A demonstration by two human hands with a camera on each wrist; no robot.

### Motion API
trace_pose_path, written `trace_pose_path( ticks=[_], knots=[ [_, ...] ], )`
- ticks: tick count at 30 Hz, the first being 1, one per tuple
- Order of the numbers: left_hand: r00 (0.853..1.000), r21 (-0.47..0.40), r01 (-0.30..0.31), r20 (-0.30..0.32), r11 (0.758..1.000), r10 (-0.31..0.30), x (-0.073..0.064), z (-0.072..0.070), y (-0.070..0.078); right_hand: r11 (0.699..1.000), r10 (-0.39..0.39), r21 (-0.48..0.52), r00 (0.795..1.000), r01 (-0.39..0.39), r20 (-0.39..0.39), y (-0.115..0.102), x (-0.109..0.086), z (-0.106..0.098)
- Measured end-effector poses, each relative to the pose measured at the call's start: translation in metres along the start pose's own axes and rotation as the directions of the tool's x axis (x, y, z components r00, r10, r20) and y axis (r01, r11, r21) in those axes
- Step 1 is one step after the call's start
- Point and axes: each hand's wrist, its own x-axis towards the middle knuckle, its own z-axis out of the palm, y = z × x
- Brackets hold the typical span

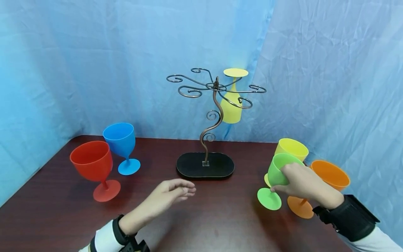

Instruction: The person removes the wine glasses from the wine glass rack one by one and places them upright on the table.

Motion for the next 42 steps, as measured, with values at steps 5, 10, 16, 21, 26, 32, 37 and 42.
trace_pose_path(
  ticks=[5, 10, 16, 21, 26, 32, 37, 42],
  knots=[
    [0.955, 0.306, -0.163, -0.19, 0.938, 0.228, -0.003, -0.002, 0.032, 0.998, 0.058, 0.015, 0.998, -0.058, -0.037, -0.007, -0.002, -0.009],
    [0.758, 0.546, -0.389, -0.268, 0.742, 0.595, -0.002, -0.006, 0.075, 0.994, 0.087, -0.044, 0.979, -0.096, -0.185, -0.024, 0.008, -0.051],
    [0.341, 0.839, -0.489, -0.066, 0.237, 0.938, 0.03, -0.026, 0.137, 0.994, -0.078, -0.099, 0.872, 0.034, -0.484, -0.046, 0.063, -0.127],
    [0.435, 0.903, -0.423, 0.135, 0.07, 0.89, 0.061, -0.041, 0.162, 0.992, -0.087, -0.118, 0.929, 0.047, -0.359, -0.051, 0.133, -0.167],
    [0.543, 0.93, -0.367, 0.191, 0.027, 0.818, 0.076, -0.049, 0.161, 0.994, -0.002, -0.107, 0.998, 0.01, 0.068, -0.042, 0.194, -0.177],
    [0.552, 0.92, -0.391, 0.22, 0.016, 0.804, 0.082, -0.046, 0.155, 0.991, 0.07, -0.129, 0.96, -0.035, 0.271, -0.03, 0.215, -0.167],
    [0.516, 0.905, -0.426, 0.236, 0.007, 0.823, 0.08, -0.045, 0.16, 0.99, 0.052, -0.143, 0.951, -0.008, 0.306, -0.029, 0.209, -0.169],
    [0.5, 0.892, -0.452, 0.232, 0.023, 0.834, 0.076, -0.046, 0.163, 0.992, 0.022, -0.125, 0.954, 0.016, 0.299, -0.03, 0.207, -0.173]
  ],
)
